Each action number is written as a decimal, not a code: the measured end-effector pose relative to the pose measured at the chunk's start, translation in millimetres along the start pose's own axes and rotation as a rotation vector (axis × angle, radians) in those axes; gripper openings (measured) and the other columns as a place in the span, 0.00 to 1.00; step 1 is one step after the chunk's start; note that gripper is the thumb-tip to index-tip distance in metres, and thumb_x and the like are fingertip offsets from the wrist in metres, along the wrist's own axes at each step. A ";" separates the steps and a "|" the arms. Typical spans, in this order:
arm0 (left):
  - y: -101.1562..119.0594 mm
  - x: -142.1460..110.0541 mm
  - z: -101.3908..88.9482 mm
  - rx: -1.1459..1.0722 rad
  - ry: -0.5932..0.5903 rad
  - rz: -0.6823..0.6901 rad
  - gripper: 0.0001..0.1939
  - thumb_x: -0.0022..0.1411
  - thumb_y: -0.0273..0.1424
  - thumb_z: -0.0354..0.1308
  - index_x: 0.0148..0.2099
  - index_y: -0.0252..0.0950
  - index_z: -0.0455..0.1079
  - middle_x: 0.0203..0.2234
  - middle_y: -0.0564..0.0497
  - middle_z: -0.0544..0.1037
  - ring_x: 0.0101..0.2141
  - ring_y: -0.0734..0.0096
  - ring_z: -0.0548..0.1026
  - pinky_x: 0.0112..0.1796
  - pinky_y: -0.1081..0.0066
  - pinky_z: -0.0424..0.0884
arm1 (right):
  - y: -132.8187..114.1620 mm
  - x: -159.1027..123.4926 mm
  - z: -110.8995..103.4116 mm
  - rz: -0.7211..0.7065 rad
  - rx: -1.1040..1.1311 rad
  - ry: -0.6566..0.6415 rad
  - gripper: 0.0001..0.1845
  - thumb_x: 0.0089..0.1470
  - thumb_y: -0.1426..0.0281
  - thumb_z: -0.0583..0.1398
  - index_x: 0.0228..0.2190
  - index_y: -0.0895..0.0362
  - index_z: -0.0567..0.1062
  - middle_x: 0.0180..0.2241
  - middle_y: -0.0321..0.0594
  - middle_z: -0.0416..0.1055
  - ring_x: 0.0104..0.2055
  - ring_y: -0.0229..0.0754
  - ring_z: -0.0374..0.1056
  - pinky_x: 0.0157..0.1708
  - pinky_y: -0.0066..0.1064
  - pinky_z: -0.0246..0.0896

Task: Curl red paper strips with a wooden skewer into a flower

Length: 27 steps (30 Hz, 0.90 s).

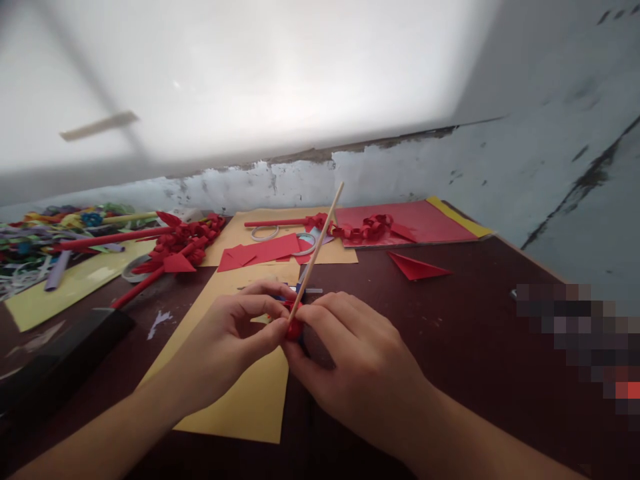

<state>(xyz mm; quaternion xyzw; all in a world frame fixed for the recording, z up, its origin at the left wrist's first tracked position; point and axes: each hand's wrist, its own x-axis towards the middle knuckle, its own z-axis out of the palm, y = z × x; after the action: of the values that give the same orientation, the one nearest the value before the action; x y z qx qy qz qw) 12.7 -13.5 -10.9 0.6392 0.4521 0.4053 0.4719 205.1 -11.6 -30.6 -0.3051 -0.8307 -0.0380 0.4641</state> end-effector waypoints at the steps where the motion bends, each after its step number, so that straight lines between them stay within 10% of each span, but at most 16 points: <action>1: -0.1 -0.3 0.3 -0.003 0.000 -0.005 0.09 0.64 0.31 0.65 0.30 0.36 0.79 0.47 0.44 0.75 0.54 0.57 0.74 0.44 0.69 0.76 | 0.2 0.0 0.2 0.010 0.016 -0.002 0.06 0.60 0.76 0.65 0.38 0.56 0.75 0.34 0.39 0.79 0.35 0.40 0.75 0.38 0.31 0.71; 27: 1.6 -3.0 -3.0 0.010 -0.036 -0.003 0.07 0.61 0.28 0.67 0.30 0.35 0.79 0.47 0.43 0.76 0.56 0.55 0.75 0.42 0.71 0.79 | -1.9 1.0 -0.4 0.027 0.138 0.007 0.09 0.58 0.78 0.67 0.38 0.53 0.75 0.33 0.34 0.79 0.33 0.35 0.76 0.36 0.25 0.73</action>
<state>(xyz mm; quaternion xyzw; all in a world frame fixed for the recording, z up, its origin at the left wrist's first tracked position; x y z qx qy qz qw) 9.4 -15.9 -8.9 0.6481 0.4464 0.3910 0.4773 204.0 -12.8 -29.2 -0.2834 -0.8256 0.0244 0.4873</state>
